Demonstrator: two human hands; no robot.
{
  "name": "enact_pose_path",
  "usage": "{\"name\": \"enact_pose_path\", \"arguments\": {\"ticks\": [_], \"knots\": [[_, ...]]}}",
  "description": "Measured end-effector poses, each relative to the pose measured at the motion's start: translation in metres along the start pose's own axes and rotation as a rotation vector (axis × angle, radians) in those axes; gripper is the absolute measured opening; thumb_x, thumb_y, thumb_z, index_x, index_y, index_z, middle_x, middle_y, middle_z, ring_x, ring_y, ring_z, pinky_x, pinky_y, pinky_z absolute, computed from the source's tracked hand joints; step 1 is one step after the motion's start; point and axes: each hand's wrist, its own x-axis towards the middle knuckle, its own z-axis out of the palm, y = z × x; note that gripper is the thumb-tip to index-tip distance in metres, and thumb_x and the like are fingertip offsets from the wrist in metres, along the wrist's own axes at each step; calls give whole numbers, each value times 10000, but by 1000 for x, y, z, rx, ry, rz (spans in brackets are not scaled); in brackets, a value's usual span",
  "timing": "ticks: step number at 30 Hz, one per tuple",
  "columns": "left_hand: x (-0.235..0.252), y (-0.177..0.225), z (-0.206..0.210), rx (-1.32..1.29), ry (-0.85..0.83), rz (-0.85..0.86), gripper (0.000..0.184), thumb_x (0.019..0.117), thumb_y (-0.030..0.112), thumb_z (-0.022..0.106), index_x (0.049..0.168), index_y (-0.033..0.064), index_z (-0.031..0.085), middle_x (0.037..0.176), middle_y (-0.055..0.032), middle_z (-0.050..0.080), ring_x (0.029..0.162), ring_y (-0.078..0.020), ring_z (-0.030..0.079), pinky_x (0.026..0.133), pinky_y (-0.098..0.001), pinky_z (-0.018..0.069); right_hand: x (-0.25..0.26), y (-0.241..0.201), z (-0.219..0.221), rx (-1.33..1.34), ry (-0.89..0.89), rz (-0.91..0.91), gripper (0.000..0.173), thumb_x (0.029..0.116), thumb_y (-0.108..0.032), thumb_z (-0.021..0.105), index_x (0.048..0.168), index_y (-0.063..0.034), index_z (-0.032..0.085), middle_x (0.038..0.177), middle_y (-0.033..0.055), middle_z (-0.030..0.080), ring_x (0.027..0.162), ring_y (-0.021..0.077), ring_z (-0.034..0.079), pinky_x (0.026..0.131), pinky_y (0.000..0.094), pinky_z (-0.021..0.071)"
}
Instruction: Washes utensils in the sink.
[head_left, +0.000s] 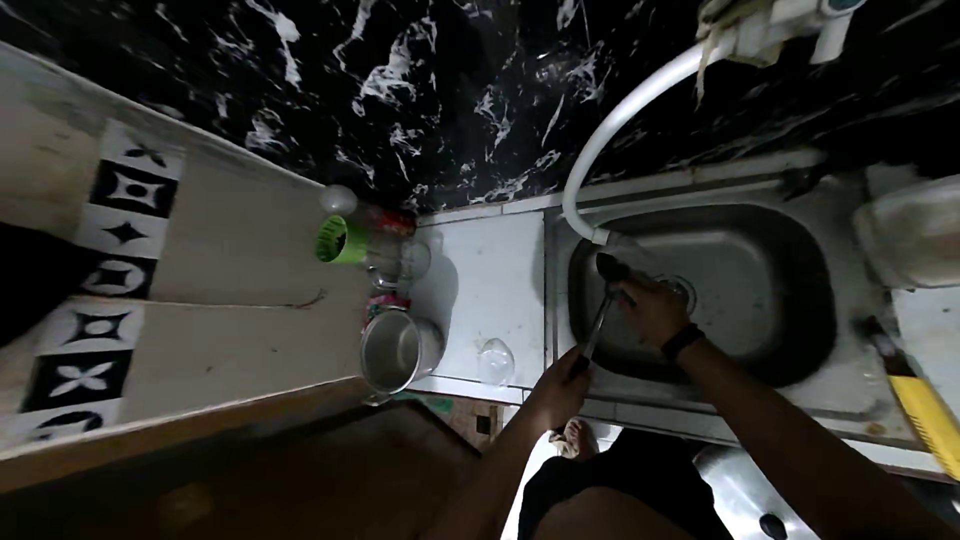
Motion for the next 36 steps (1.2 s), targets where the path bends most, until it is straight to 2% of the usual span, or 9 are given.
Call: {"name": "enact_pose_path", "arguments": {"ticks": [4,9,14,21,24,26,29,32,36], "knots": [[-3,-6,-10,65,-25,-18,556,1075,255,472,1602,185,311,980,-91,599,623,-149,543,556,-321,499,-15,-14,16,-47,-224,-144,370,1078,-281,471,1337,-101,663,1381,162,626,1286,329,599,1097,507,469],[-7,-5,-15,29,-71,-40,545,1073,237,480,1593,193,324,937,-68,579,587,-132,518,530,-300,483,6,16,12,-128,-188,-210,314,1059,-223,526,1289,-93,694,1373,156,637,1291,345,594,1102,523,465],[2,-7,-17,40,-65,-5,401,1069,249,488,1446,117,463,873,-59,565,589,-140,536,538,-307,498,-47,-27,36,14,-143,-410,302,1010,-227,582,1241,-92,725,1315,183,671,1250,344,635,1049,503,518],[-12,-13,-18,14,-42,9,544,1062,230,499,1584,201,350,934,-56,584,587,-129,515,528,-304,484,-2,6,20,11,-60,-122,355,1056,-277,530,1316,-83,675,1443,173,582,1350,337,548,1134,503,443],[-24,-12,-29,2,-71,7,528,1058,219,500,1569,185,369,850,-35,560,548,-122,498,492,-288,468,16,18,28,149,85,-178,296,1026,-116,545,1280,1,644,1546,178,479,1433,345,461,1194,477,386],[-37,-8,-38,36,-127,-21,513,1060,226,511,1557,197,392,838,-21,547,547,-109,480,484,-273,445,22,11,27,340,153,-95,313,1048,-74,495,1327,16,605,1538,176,488,1395,313,511,1162,465,432],[-47,-9,-44,53,-105,-29,521,1056,229,521,1562,217,394,868,-27,566,556,-109,485,488,-271,447,22,0,36,447,114,-158,344,1078,-175,442,1327,-81,660,1482,103,564,1359,231,550,1142,439,460],[-48,-15,-48,76,-59,-3,546,1052,225,530,1577,215,380,870,-39,580,550,-117,488,488,-284,452,18,-17,59,182,32,-379,416,1100,-346,398,1277,-139,713,1470,28,594,1478,237,411,1251,486,270],[-41,-19,-48,117,-44,9,553,1050,224,534,1581,215,379,884,-48,586,553,-127,494,497,-299,465,42,-11,66,121,42,-285,418,1090,-332,445,1264,-56,706,1404,114,624,1388,275,518,1209,447,364]]}}
